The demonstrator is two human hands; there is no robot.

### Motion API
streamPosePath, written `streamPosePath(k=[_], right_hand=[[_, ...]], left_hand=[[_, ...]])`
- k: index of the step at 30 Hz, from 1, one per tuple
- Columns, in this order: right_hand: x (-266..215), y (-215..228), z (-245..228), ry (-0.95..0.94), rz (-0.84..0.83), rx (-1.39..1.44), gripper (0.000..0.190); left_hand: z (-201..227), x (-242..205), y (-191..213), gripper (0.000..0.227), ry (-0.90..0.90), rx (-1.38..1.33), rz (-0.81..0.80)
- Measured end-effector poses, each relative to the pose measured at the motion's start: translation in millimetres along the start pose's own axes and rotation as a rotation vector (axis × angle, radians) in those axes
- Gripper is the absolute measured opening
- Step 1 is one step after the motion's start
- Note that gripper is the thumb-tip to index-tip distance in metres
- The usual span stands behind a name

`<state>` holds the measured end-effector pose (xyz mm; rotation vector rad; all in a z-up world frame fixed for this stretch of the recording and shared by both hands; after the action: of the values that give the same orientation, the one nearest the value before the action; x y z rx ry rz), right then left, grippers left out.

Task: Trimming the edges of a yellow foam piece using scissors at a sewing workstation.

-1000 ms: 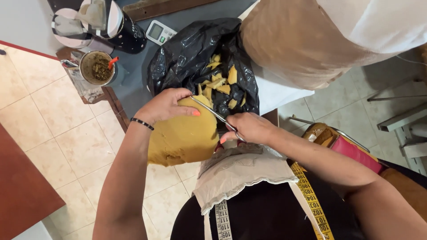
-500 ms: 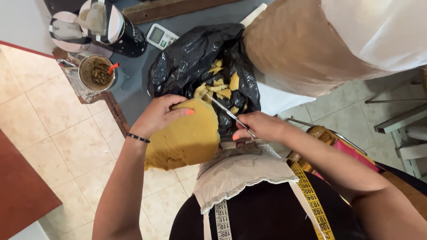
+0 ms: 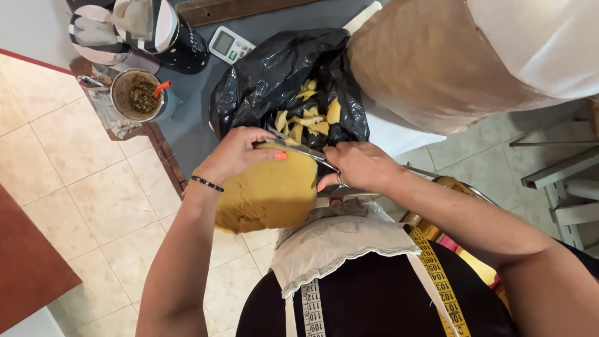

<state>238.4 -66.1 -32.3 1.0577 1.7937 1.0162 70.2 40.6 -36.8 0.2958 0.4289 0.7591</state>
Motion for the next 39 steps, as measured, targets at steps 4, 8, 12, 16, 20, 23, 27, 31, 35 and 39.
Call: streamPosePath(k=[4,8,12,16,20,23,27,31,35,39], right_hand=[[-5.6,-10.4,14.5,-0.118,-0.091,0.231,0.054],[-22.2,-7.4,26.7,-0.196,-0.268,0.442,0.064],[-25.7,-2.1,21.8,-0.164,-0.318,0.335,0.077],[-11.9,-14.0,5.5,-0.046,-0.262,0.301,0.078],[-12.5,-32.0,10.7,-0.108,-0.101,0.343,0.06],[-13.3,-37.0,13.5,-0.117,-0.089,0.354,0.053],[-17.5,-7.0,22.8,-0.162,-0.185,0.409,0.051],[-12.5,19.9,17.8,-0.104,-0.252,0.162,0.087],[-1.1,2.6,13.4,0.037,-0.141,-0.109,0.104],[1.8,5.1,8.4,0.043,-0.055,-0.15,0.094]], left_hand=[[-14.7,6.7,-2.0,0.035,0.009,0.029,0.003],[-4.5,1.7,3.8,0.036,0.031,0.015,-0.023],[15.4,0.8,11.9,0.034,-0.015,-0.011,-0.035],[17.6,2.9,3.8,0.029,-0.087,-0.029,-0.048],[-7.8,5.2,5.9,0.033,-0.09,-0.036,0.004],[6.9,6.6,5.7,0.031,-0.037,-0.033,-0.039],[2.5,4.9,5.2,0.035,0.009,-0.047,-0.074],[25.3,6.3,9.4,0.039,0.023,-0.078,-0.114],[10.6,8.4,3.8,0.059,0.07,-0.188,-0.11],[-6.0,9.9,4.4,0.062,0.088,-0.175,-0.066]])
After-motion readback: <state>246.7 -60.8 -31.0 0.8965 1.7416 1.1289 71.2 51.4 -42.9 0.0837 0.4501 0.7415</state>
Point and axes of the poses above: each hand's wrist, its own x-axis towards the middle knuckle, its own y-axis out of the back of the hand, z = x × y, the point moved 9 cm from there along x, towards the middle knuckle, and after that the axes turned 11 degrees about z, right-handed, at the moved point
